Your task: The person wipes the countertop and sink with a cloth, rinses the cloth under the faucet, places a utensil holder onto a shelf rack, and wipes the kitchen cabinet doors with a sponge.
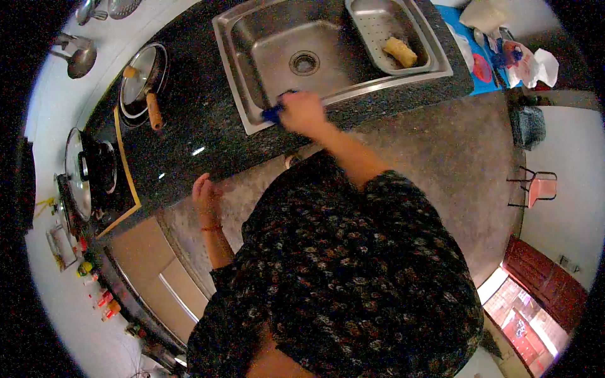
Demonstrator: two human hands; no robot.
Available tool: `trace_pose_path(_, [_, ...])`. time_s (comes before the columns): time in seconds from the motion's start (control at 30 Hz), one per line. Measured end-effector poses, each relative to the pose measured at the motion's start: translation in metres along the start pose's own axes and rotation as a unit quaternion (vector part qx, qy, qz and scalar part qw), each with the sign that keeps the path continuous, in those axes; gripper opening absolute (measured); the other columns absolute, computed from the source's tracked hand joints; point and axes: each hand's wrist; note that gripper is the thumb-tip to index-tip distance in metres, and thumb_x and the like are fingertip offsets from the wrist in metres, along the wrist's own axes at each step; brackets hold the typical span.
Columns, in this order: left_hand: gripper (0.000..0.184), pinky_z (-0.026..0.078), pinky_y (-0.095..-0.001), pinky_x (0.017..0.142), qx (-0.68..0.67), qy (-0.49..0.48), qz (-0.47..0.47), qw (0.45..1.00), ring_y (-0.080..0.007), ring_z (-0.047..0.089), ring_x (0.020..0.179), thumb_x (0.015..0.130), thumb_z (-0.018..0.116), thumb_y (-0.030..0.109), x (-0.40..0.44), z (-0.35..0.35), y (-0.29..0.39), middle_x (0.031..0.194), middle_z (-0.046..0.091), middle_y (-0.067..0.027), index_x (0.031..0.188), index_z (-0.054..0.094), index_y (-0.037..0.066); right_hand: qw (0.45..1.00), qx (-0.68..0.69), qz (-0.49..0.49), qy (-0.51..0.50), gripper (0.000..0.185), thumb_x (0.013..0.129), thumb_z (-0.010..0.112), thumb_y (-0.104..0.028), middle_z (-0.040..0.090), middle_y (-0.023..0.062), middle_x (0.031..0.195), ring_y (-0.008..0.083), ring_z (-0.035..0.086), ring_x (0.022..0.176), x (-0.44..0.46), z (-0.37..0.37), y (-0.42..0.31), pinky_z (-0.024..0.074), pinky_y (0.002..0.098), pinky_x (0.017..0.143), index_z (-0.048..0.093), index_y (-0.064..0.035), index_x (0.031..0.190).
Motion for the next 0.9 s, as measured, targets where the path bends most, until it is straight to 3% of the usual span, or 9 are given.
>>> trace_pose_path(0.07, [0.022, 0.05, -0.0324, 0.071, -0.011, 0.025, 0.005, 1.0, -0.0088, 0.049, 0.068, 0.088, 0.052, 0.012, -0.006, -0.003, 0.002, 0.076, 0.049, 0.0013, 0.109, 0.054, 0.005, 0.999, 0.028, -0.021, -0.025, 0.025, 0.07, 0.064, -0.024, 0.059, 0.0141, 0.075, 0.035, 0.057, 0.076, 0.007, 0.035, -0.049, 0.0444, 0.044, 0.07, 0.058, -0.0069, 0.087])
trace_pose_path(0.13, [0.024, 0.05, -0.0324, 0.071, -0.012, 0.037, -0.006, 0.999, -0.0091, 0.05, 0.068, 0.088, 0.053, 0.012, -0.012, -0.001, 0.008, 0.076, 0.05, 0.0014, 0.11, 0.053, 0.005, 0.998, 0.036, -0.043, 0.031, 0.023, 0.07, 0.063, -0.018, 0.059, 0.0111, 0.085, 0.033, 0.056, 0.086, 0.0, 0.039, -0.072, 0.0431, 0.0436, 0.077, 0.059, -0.009, 0.091])
trace_pose_path(0.37, [0.024, 0.05, -0.0321, 0.07, 0.028, 0.001, -0.033, 0.999, -0.0093, 0.049, 0.066, 0.088, 0.053, 0.012, 0.009, 0.025, 0.006, 0.076, 0.049, 0.0016, 0.11, 0.053, 0.005, 0.975, 0.042, -0.193, 0.106, 0.034, 0.063, 0.065, -0.016, 0.053, 0.0099, 0.102, 0.0297, 0.05, 0.099, -0.053, 0.007, -0.012, 0.0397, 0.0455, 0.089, 0.059, -0.0168, 0.096])
trace_pose_path(0.47, [0.024, 0.05, -0.0324, 0.069, 0.031, -0.041, -0.032, 0.998, -0.0088, 0.048, 0.066, 0.088, 0.053, 0.012, 0.025, 0.042, 0.013, 0.075, 0.048, 0.0015, 0.11, 0.053, 0.005, 0.991, 0.006, -0.12, 0.063, 0.04, 0.061, 0.068, -0.026, 0.052, 0.0116, 0.107, 0.0313, 0.05, 0.101, -0.094, -0.018, 0.057, 0.0397, 0.0481, 0.088, 0.058, -0.0187, 0.098])
trace_pose_path(0.57, [0.024, 0.05, -0.0325, 0.068, 0.051, -0.061, -0.037, 0.996, -0.0084, 0.048, 0.065, 0.088, 0.053, 0.012, 0.035, 0.056, 0.015, 0.075, 0.047, 0.0012, 0.11, 0.053, 0.004, 0.988, -0.101, 0.102, 0.057, 0.044, 0.06, 0.067, -0.025, 0.052, 0.0146, 0.111, 0.0335, 0.051, 0.098, -0.117, -0.077, 0.13, 0.0402, 0.0468, 0.086, 0.059, -0.0156, 0.103])
trace_pose_path(0.6, [0.024, 0.05, -0.0325, 0.068, 0.059, -0.064, -0.038, 0.996, -0.0084, 0.048, 0.065, 0.088, 0.053, 0.012, 0.039, 0.059, 0.013, 0.075, 0.047, 0.001, 0.11, 0.053, 0.004, 0.967, -0.154, 0.107, 0.171, 0.043, 0.062, 0.066, -0.025, 0.052, 0.0136, 0.113, 0.0336, 0.051, 0.096, -0.126, -0.085, 0.164, 0.0409, 0.0453, 0.085, 0.059, -0.0148, 0.104])
trace_pose_path(0.73, [0.023, 0.051, -0.0322, 0.066, 0.086, -0.056, -0.071, 0.992, -0.0093, 0.049, 0.066, 0.088, 0.054, 0.014, 0.042, 0.071, 0.009, 0.075, 0.048, 0.0003, 0.109, 0.053, 0.004, 0.885, -0.255, 0.279, 0.271, 0.042, 0.076, 0.06, -0.027, 0.051, 0.0136, 0.119, 0.0324, 0.049, 0.107, -0.132, -0.13, 0.3, 0.0405, 0.0451, 0.086, 0.052, -0.0117, 0.114])
trace_pose_path(0.8, [0.024, 0.051, -0.0328, 0.066, 0.074, -0.079, -0.078, 0.991, -0.0101, 0.051, 0.068, 0.088, 0.054, 0.015, 0.037, 0.076, 0.01, 0.076, 0.049, 0.0003, 0.11, 0.053, 0.005, 0.86, -0.221, 0.382, 0.255, 0.043, 0.076, 0.06, -0.027, 0.051, 0.0128, 0.12, 0.0315, 0.047, 0.111, -0.116, -0.145, 0.322, 0.04, 0.0464, 0.087, 0.052, -0.0114, 0.115])
trace_pose_path(0.9, [0.025, 0.051, -0.0339, 0.067, 0.096, -0.065, -0.097, 0.989, -0.0102, 0.051, 0.068, 0.088, 0.055, 0.016, 0.03, 0.094, 0.014, 0.076, 0.049, 0.0007, 0.111, 0.053, 0.006, 0.842, -0.235, 0.359, 0.327, 0.044, 0.076, 0.059, -0.027, 0.046, 0.0147, 0.124, 0.0338, 0.041, 0.117, -0.121, -0.105, 0.305, 0.0339, 0.0546, 0.092, 0.049, -0.0105, 0.117])
Point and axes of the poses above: each hand's wrist, its own x-axis towards the middle knuckle, its own z-axis out of the palm, y = z × x
